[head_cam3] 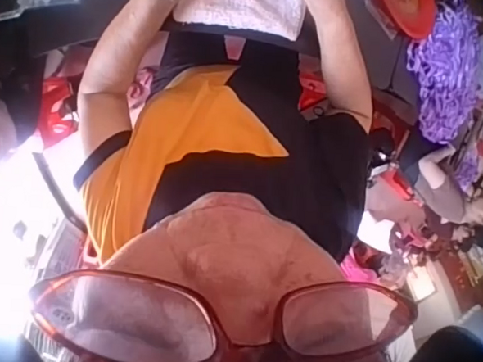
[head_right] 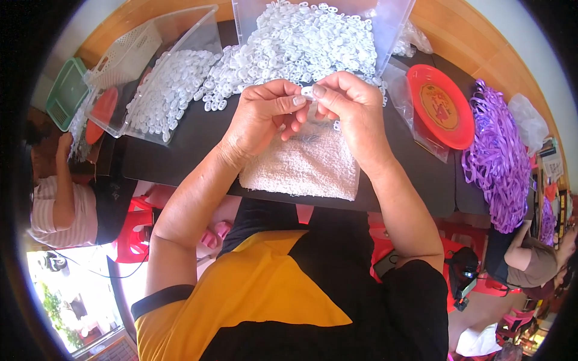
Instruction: Inspecting and sorting small white plastic buttons at a manufacturing workbench.
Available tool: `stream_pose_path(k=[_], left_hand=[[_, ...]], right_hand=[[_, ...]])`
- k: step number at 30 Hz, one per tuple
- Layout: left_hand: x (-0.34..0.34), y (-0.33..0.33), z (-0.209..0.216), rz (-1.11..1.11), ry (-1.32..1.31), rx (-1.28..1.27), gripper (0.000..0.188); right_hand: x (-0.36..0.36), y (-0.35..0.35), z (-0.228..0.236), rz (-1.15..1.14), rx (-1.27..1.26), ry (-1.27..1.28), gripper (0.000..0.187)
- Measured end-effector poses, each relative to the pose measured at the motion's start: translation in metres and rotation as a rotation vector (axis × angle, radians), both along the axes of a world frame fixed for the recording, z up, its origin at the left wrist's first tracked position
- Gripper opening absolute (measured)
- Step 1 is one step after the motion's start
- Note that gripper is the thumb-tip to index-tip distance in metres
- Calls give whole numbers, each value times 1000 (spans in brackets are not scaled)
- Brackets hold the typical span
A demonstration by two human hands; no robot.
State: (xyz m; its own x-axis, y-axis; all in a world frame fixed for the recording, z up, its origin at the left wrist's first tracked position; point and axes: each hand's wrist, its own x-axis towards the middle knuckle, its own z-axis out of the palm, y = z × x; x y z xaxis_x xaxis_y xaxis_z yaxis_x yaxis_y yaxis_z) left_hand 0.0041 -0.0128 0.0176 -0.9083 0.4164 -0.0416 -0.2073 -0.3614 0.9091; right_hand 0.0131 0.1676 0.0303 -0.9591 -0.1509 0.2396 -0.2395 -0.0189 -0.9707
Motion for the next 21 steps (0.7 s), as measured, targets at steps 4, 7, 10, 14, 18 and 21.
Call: stream_pose_path(k=[4, 7, 10, 14, 18, 21], left_hand=[[3, 1, 1, 60, 61, -62, 10], [4, 2, 0, 129, 96, -102, 10], [5, 1, 1, 175, 134, -149, 12], [6, 2, -3, 220, 227, -243, 11], [7, 3, -3, 216, 256, -278, 11], [9, 5, -2, 209, 247, -249, 12]], right_hand=[[0, -1, -1, -13, 4, -5, 15], [1, -2, 1, -4, 26, -18, 13], [1, -3, 2, 13, 61, -26, 12], [2, -4, 3, 15, 106, -39, 12], [3, -4, 4, -1, 89, -67, 14], [-1, 0, 2, -1, 70, -79, 14]])
